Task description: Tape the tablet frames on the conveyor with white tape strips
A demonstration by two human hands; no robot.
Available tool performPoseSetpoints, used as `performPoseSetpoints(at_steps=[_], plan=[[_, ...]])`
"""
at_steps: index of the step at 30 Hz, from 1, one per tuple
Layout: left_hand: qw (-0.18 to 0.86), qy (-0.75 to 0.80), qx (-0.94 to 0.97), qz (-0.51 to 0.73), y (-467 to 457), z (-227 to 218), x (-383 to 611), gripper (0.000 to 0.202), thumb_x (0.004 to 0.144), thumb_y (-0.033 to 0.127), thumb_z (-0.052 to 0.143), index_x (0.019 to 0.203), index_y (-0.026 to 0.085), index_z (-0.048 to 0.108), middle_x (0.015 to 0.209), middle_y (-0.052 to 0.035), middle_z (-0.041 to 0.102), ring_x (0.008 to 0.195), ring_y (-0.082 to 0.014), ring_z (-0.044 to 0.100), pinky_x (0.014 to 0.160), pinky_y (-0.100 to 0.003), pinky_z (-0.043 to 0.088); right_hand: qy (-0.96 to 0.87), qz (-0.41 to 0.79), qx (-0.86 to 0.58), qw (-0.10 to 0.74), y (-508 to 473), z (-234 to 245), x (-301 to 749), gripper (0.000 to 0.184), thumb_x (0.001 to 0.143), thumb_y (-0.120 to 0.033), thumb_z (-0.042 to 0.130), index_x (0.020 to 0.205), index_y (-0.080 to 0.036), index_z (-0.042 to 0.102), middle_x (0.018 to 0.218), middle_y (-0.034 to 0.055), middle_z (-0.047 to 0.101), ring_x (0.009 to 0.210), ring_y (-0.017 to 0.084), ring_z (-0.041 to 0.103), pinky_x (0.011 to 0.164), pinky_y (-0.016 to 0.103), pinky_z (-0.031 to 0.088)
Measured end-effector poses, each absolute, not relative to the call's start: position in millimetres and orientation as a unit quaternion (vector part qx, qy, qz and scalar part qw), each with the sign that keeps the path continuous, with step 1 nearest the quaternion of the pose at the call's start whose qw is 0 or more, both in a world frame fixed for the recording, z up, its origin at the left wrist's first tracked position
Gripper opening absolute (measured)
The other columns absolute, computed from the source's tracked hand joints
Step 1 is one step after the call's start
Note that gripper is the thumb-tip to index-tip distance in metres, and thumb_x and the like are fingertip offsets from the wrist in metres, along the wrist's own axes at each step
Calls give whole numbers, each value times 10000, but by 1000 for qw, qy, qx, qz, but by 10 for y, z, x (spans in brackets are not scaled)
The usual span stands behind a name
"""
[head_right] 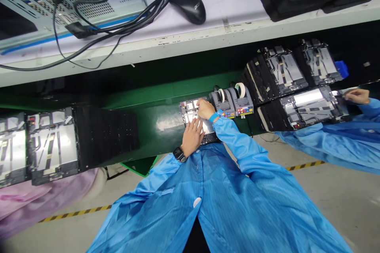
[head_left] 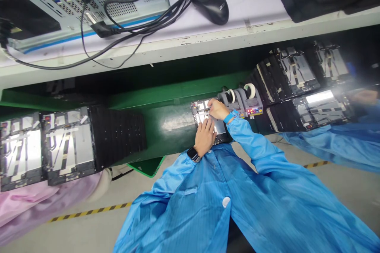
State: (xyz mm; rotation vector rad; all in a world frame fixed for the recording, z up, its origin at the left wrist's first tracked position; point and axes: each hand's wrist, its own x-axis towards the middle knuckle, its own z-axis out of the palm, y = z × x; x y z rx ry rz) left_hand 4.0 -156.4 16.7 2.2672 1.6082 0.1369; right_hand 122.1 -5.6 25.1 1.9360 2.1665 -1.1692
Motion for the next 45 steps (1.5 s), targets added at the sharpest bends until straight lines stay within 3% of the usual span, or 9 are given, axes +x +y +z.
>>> performPoseSetpoints(at_steps=[10, 13, 17, 21, 26, 28, 33, 38, 45], plan=[[184, 568, 801, 50, -1569, 170, 27, 604, 1026, 335, 426, 1597, 143, 385, 1663, -135, 385, 1562, -314, 310, 1276, -522, 257, 720, -293, 624, 79, -119, 391, 1082, 448, 825, -137, 728, 1240, -201, 572, 1040, 149, 746, 993, 319, 720, 820, 356, 491], [185, 566, 801, 55, -1573, 171, 22, 593, 1020, 324, 430, 1583, 138, 403, 1674, -130, 365, 1564, -314, 304, 1275, -516, 266, 721, -264, 636, 72, -69, 413, 1145, 479, 829, -250, 790, 1234, -174, 546, 1142, 189, 721, 1019, 329, 715, 828, 360, 495], [193, 561, 802, 67, -1548, 198, -18, 571, 1015, 325, 441, 1557, 147, 438, 1667, -124, 379, 1552, -316, 324, 1262, -509, 299, 699, -253, 667, 51, 5, 363, 1342, 696, 719, -471, 895, 1217, -164, 518, 1173, 194, 693, 1019, 344, 703, 832, 377, 501], [180, 607, 769, 89, -1517, 211, -115, 615, 1018, 359, 440, 1587, 134, 378, 1682, -152, 340, 1574, -322, 276, 1263, -536, 289, 669, -259, 696, -36, -153, 249, 1570, 678, 713, -499, 877, 1200, -195, 516, 1134, 133, 686, 984, 300, 688, 838, 370, 502], [168, 652, 732, 99, -1574, 173, -233, 638, 1018, 351, 441, 1605, 128, 331, 1677, -181, 337, 1585, -337, 249, 1264, -599, 249, 494, -325, 752, -291, -751, -37, 2193, 273, 882, -466, 649, 975, -226, 558, 817, 28, 660, 802, 214, 664, 765, 320, 523], [168, 661, 723, 108, -1591, 161, -261, 645, 1015, 362, 450, 1607, 137, 330, 1677, -184, 336, 1586, -357, 237, 1257, -620, 246, 328, -321, 809, -367, -981, -203, 2543, 249, 877, -467, 625, 881, -235, 534, 728, 9, 622, 704, 197, 629, 661, 299, 510], [159, 649, 736, 108, -1543, 132, -268, 613, 1017, 377, 453, 1566, 113, 393, 1657, -210, 360, 1567, -393, 261, 1246, -651, 227, 84, -375, 825, -413, -1148, -629, 3156, 316, 843, -484, 684, 786, -224, 513, 584, -54, 517, 444, 102, 410, 421, 226, 335], [149, 643, 744, 104, -1515, 108, -263, 575, 1032, 389, 431, 1539, 118, 429, 1644, -211, 378, 1567, -383, 258, 1235, -624, 262, 23, -427, 760, -491, -966, -921, 3223, 270, 738, -324, 808, 805, -176, 592, 604, -54, 569, 430, 50, 415, 376, 158, 285], [164, 643, 741, 100, -1517, 124, -297, 580, 1022, 396, 459, 1541, 141, 422, 1650, -205, 358, 1562, -385, 255, 1225, -603, 294, -7, -383, 765, -517, -1004, -1073, 3245, 168, 721, -238, 749, 787, -162, 615, 505, -101, 491, 378, 37, 379, 332, 139, 255]])
